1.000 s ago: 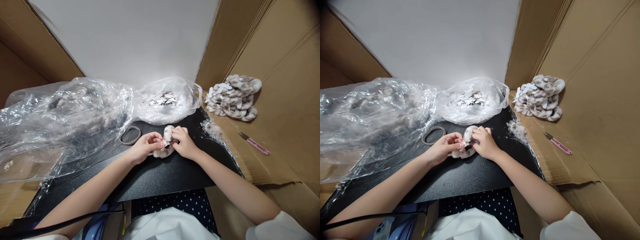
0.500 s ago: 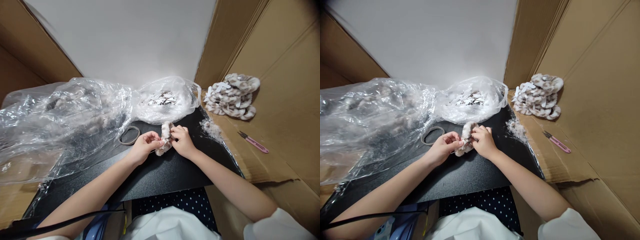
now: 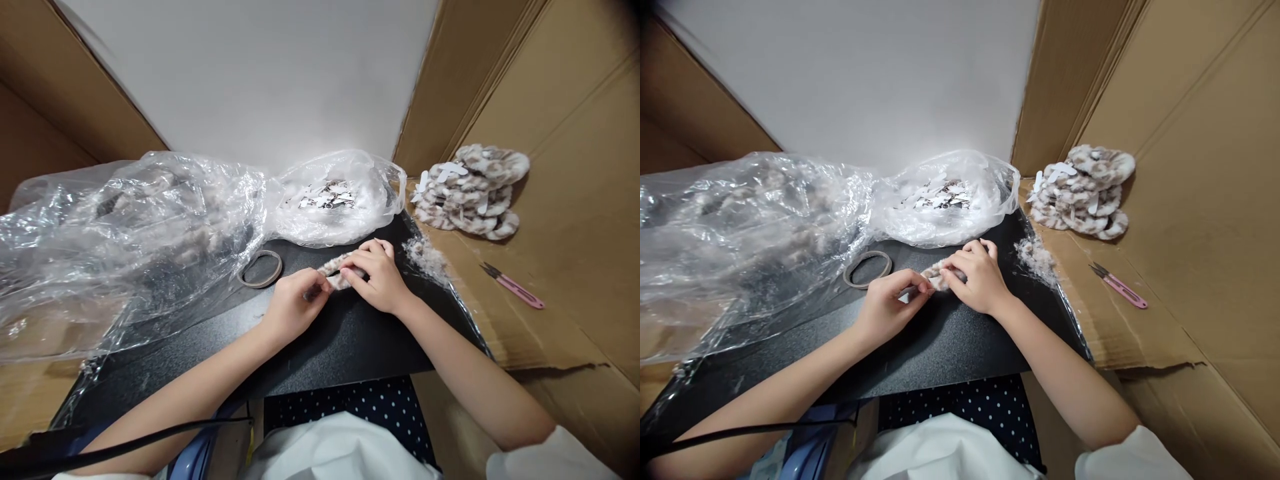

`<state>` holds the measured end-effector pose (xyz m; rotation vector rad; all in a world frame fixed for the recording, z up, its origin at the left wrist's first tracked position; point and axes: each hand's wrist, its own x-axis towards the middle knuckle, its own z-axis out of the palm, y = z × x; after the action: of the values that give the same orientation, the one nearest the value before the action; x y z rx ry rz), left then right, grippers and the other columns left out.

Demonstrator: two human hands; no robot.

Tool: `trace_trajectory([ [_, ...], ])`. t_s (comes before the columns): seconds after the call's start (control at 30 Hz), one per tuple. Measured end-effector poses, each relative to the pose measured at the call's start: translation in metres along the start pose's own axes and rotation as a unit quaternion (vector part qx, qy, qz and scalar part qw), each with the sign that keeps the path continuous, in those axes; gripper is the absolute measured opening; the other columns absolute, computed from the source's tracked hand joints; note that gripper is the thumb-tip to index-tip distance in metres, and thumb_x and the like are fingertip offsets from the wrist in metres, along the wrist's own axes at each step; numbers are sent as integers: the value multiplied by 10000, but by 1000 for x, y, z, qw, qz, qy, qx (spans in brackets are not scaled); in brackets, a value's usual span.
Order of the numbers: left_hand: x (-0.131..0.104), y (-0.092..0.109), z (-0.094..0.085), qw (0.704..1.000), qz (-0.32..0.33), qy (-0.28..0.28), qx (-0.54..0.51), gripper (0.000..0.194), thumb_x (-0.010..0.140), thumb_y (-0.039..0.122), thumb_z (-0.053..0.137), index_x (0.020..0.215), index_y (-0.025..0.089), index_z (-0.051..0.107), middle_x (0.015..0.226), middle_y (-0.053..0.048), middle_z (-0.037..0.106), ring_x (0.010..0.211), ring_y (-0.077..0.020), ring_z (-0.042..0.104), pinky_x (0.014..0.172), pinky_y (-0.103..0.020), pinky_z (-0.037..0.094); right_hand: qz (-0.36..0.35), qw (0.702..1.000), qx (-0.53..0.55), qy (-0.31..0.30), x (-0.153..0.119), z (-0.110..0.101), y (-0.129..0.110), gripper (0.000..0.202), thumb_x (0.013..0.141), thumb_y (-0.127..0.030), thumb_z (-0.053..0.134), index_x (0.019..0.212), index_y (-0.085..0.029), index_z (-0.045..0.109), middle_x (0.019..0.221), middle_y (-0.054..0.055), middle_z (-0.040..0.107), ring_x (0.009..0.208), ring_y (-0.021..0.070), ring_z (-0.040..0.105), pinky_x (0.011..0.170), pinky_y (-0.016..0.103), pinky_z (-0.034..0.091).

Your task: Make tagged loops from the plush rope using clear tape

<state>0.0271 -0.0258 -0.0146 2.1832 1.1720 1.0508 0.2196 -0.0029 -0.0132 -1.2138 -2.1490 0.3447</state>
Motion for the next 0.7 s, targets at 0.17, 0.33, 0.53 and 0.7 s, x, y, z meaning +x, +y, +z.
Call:
trace_trajectory([
  [0.17, -2, -3, 4, 996, 79, 10, 40, 153, 851, 75, 524, 734, 174, 540, 742, -9, 639, 662, -98, 597, 608, -199, 464, 45, 993, 45, -98, 3, 0, 2, 348, 942, -357, 487, 671, -205, 643, 757, -7, 698, 889, 193, 527, 963, 476, 213],
  [0.33, -3, -5, 7, 988, 138, 15, 65, 161, 872, 93, 527, 733, 174, 532, 770, -20, 658, 699, -104, 619, 634, -203, 478, 112, 972, 170, -114, 10, 9, 0, 135, 837, -268, 622, 741, -217, 702, 828, 3, 708, 907, 196, 563, 872, 385, 347],
  [0.53, 0, -2, 5, 997, 71, 12, 27, 142, 847, 105, 552, 723, 174, 544, 727, -8, 649, 655, -102, 606, 603, -198, 460, 113, 976, 184, -16, 7, 16, -1, 46, 763, -197, 716, 734, -231, 726, 800, 6, 718, 830, 184, 595, 798, 353, 390],
  [0.7, 3, -2, 4, 995, -64, -5, -76, 134, 800, 169, 628, 694, 170, 546, 634, 16, 601, 568, -96, 562, 552, -202, 446, -17, 997, 36, 71, 1, 18, -4, 114, 822, -208, 703, 717, -252, 708, 801, -37, 743, 874, 177, 589, 954, 427, 248],
])
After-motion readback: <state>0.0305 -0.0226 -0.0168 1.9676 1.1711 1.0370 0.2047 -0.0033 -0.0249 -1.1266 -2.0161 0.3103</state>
